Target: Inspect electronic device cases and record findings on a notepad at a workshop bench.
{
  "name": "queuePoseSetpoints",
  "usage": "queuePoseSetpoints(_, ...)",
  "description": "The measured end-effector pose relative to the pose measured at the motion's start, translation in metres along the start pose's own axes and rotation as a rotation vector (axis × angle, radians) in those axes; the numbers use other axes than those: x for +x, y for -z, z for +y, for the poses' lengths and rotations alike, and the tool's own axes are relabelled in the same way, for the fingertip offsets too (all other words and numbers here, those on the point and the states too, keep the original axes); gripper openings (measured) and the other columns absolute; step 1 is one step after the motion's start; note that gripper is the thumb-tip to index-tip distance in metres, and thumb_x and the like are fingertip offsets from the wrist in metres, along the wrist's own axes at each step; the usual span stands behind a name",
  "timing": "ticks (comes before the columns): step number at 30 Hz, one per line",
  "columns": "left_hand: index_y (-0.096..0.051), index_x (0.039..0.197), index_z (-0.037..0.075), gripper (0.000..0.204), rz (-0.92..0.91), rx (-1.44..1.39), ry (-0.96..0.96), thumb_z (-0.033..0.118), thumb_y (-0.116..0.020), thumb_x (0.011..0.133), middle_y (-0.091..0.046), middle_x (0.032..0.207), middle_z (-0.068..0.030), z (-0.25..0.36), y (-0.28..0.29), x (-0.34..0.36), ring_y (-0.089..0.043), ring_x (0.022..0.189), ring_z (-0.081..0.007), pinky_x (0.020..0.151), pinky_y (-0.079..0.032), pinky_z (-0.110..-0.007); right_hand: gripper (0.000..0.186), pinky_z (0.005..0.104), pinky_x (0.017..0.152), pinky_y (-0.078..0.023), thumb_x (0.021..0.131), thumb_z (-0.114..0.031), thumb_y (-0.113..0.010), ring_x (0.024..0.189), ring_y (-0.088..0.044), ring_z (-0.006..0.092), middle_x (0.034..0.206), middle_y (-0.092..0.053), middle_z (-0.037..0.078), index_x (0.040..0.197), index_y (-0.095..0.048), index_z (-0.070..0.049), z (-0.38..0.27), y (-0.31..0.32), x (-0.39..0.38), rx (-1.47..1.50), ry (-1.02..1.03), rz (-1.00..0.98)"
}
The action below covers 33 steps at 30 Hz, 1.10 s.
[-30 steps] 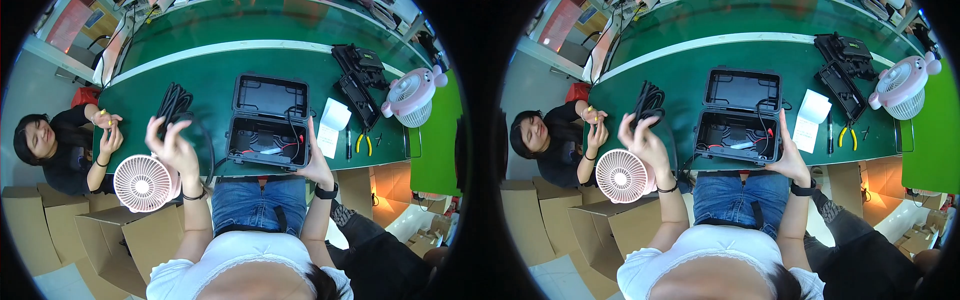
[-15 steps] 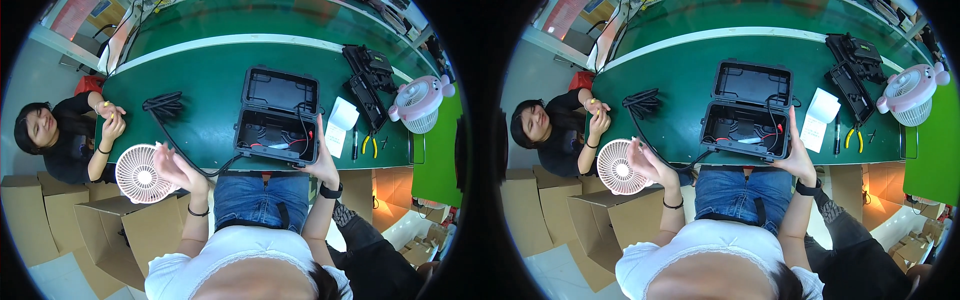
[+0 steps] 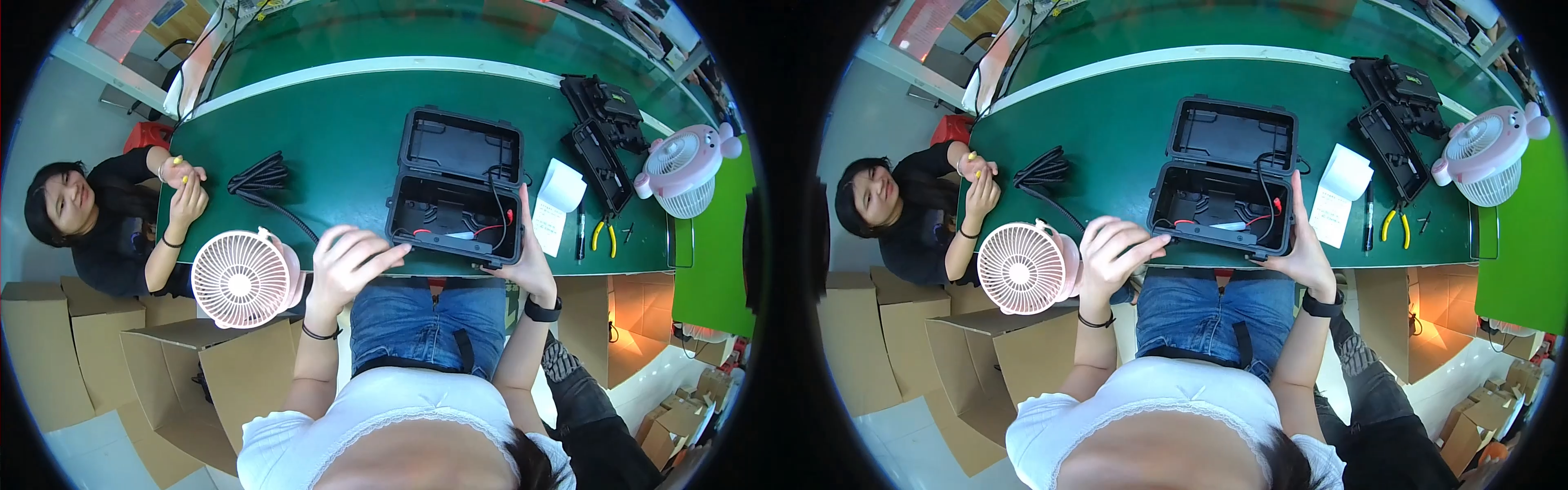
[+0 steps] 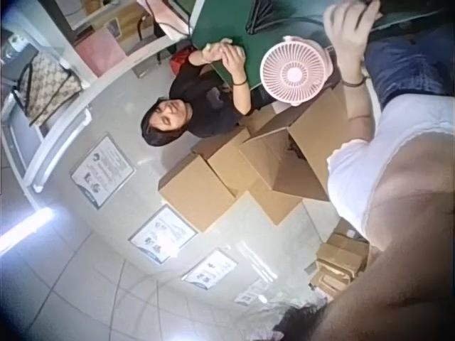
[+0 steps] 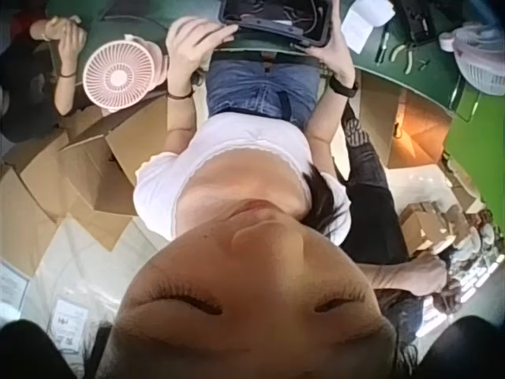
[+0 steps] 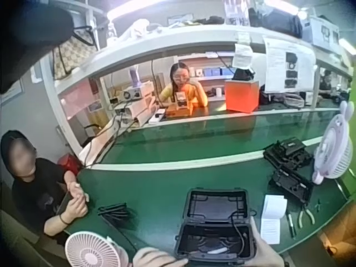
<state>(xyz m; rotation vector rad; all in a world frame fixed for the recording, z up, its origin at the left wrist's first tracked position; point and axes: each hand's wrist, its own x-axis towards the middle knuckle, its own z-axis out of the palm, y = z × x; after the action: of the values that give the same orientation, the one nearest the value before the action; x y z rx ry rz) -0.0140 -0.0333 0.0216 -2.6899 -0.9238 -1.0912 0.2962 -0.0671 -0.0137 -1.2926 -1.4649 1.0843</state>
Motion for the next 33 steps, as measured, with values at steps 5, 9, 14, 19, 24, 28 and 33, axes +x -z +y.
queuePoseSetpoints(5,-0.074,0.103,0.013,0.033,0.075,-0.153,0.177,0.01,-0.08,0.071,-0.067,0.086,-0.0024,0.004,-0.004,0.031,-0.063,0.082,-0.021,0.075,-0.049,-0.036,0.136,0.0386,0.119,-0.025,0.046,0.007,-0.074,0.15,-0.02,0.0293,0.164,-0.011,0.017,0.16,-0.001,-0.013,0.003,-0.002,0.0,0.07,-0.018,0.011)
queuePoseSetpoints(9,-0.065,0.121,0.005,0.038,-0.161,-0.368,0.138,0.015,-0.072,0.084,-0.07,0.106,-0.0106,0.01,-0.015,0.045,-0.066,0.096,-0.0272,0.097,-0.049,-0.044,0.137,0.0396,0.119,-0.026,0.046,0.005,-0.077,0.15,-0.02,0.0302,0.164,-0.012,0.015,0.16,-0.003,-0.014,0.01,0.0,-0.001,0.091,-0.031,0.014)
queuePoseSetpoints(14,-0.066,0.117,0.008,0.042,-0.242,-0.3,0.219,0.025,-0.076,0.079,-0.065,0.102,-0.0072,0.029,-0.025,0.034,-0.063,0.099,-0.0251,0.107,-0.041,-0.048,0.144,0.0479,0.119,-0.025,0.042,-0.026,-0.099,0.149,-0.022,0.0302,0.163,-0.019,0.012,0.158,-0.017,-0.012,0.007,0.015,-0.006,0.01,0.006,-0.044)
queuePoseSetpoints(19,-0.066,0.114,0.011,0.044,-0.278,-0.048,0.177,0.03,-0.078,0.076,-0.066,0.098,-0.0011,0.031,-0.026,0.029,-0.064,0.1,-0.0195,0.115,-0.021,-0.062,0.111,0.0476,0.119,-0.024,0.07,-0.054,-0.083,0.148,-0.026,0.0291,0.159,-0.028,0.014,0.155,-0.027,-0.009,0.01,0.032,0.021,0.28,0.176,0.226)
queuePoseSetpoints(24,-0.067,0.088,0.008,0.039,-0.124,-0.134,0.249,0.034,-0.085,0.065,-0.067,0.089,-0.0031,0.022,-0.031,0.021,-0.064,0.105,-0.0206,0.113,-0.025,-0.064,0.061,0.0338,0.103,-0.041,0.101,-0.033,-0.057,0.127,-0.053,0.0282,0.14,-0.053,0.019,0.152,-0.036,-0.008,0.0,0.011,0.084,0.048,0.041,0.423)
queuePoseSetpoints(28,-0.058,0.072,0.006,0.048,-0.028,-0.043,0.244,0.04,-0.089,0.057,-0.064,0.089,-0.006,0.019,-0.036,0.018,-0.061,0.107,-0.0276,0.11,-0.031,-0.062,0.056,0.0372,0.102,-0.044,0.099,-0.025,-0.058,0.125,-0.056,0.0329,0.132,-0.058,0.026,0.15,-0.039,-0.011,0.009,0.011,0.103,-0.187,-0.067,0.356)
queuePoseSetpoints(33,-0.056,0.066,0.008,0.049,-0.074,0.01,0.137,0.045,-0.087,0.058,-0.06,0.083,-0.0024,0.018,-0.037,0.006,-0.059,0.11,-0.0279,0.11,-0.027,-0.067,0.058,0.0402,0.114,-0.033,0.095,-0.015,-0.062,0.139,-0.043,0.034,0.145,-0.049,0.021,0.149,-0.041,-0.012,0.003,0.005,0.094,-0.028,0.045,0.293)
